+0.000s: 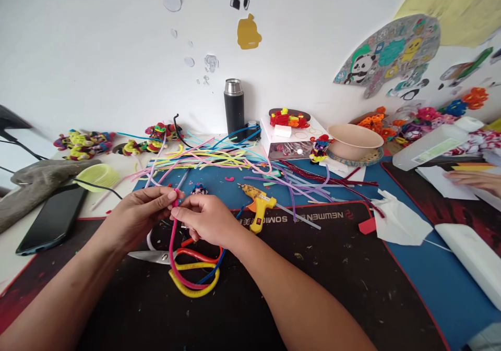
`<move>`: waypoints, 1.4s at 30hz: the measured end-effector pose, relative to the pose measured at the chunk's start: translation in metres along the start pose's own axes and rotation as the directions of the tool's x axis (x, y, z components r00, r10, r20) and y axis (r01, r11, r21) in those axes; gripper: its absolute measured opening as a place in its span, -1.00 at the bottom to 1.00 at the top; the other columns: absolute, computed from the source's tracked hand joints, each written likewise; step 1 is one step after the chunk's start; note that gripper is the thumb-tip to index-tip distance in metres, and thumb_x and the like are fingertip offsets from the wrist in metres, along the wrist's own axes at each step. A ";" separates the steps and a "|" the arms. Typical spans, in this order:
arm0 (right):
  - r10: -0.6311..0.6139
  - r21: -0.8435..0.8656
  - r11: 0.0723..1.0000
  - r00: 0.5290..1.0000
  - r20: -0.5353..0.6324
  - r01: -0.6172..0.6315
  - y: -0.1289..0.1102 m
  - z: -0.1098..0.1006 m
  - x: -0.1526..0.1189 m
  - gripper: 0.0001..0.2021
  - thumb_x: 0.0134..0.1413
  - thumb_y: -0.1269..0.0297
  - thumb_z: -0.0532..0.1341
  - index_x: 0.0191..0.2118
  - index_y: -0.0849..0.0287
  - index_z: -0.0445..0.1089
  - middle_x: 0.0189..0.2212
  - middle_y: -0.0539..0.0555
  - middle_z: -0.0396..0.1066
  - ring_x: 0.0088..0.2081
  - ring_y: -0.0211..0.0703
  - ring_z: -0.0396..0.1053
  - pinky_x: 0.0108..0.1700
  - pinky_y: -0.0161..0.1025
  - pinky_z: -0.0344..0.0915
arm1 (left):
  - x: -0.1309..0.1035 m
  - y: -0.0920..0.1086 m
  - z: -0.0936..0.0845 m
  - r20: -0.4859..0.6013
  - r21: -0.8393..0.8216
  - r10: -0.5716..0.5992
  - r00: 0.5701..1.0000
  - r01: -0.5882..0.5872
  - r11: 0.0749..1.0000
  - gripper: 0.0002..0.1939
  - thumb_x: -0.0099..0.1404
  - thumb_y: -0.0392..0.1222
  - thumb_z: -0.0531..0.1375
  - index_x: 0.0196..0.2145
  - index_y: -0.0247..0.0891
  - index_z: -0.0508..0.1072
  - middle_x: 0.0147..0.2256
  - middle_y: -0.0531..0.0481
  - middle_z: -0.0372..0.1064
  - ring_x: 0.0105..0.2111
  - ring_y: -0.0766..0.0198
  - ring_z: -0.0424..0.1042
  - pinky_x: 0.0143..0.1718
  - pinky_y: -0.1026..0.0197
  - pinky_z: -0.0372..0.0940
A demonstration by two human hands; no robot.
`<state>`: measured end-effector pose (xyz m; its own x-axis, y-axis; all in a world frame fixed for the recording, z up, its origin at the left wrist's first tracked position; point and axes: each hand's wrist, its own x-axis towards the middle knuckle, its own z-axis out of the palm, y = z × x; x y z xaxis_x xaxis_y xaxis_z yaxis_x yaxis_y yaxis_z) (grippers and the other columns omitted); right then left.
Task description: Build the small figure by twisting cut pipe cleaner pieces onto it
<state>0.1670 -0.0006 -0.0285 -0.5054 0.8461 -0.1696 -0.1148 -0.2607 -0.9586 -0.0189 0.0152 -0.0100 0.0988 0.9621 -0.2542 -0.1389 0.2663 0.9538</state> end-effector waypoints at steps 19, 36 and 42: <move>-0.077 0.103 0.990 0.975 -0.210 0.101 -0.005 -0.006 0.003 -0.50 0.11 -0.25 0.47 -0.28 0.10 0.39 -0.63 -0.21 0.27 -0.67 -0.36 0.18 -0.60 -0.35 0.10 | -0.001 -0.007 -0.010 0.139 0.241 -0.009 0.990 -0.025 0.970 -0.57 0.07 0.18 0.61 -0.40 -0.24 0.70 -0.53 0.00 0.48 -0.53 0.24 0.41 -0.51 0.25 0.27; -0.066 -0.052 0.997 0.970 -0.236 0.055 -0.005 -0.004 0.003 -0.80 0.40 0.16 0.31 -0.25 0.11 0.37 -0.64 -0.20 0.31 -0.69 -0.36 0.19 -0.58 -0.35 0.14 | -0.003 -0.002 -0.005 0.186 0.272 -0.018 0.982 -0.034 0.962 -0.58 0.00 0.16 0.65 -0.44 -0.23 0.72 -0.55 0.05 0.45 -0.58 0.39 0.24 -0.55 0.35 0.16; -0.056 0.022 0.998 0.974 -0.221 0.062 -0.004 -0.002 0.003 -0.74 0.44 0.04 0.29 -0.20 0.09 0.35 -0.63 -0.20 0.27 -0.67 -0.34 0.19 -0.54 -0.35 0.15 | 0.001 0.000 0.000 0.017 0.034 0.019 1.000 -0.020 0.999 -0.55 -0.17 0.12 0.71 -0.46 -0.23 0.75 -0.60 0.02 0.47 -0.61 0.37 0.34 -0.59 0.37 0.27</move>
<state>0.1681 0.0038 -0.0261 -0.2964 0.9412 -0.1623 -0.1645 -0.2177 -0.9620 -0.0192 0.0159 -0.0104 0.1133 0.9659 -0.2329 -0.1076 0.2450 0.9635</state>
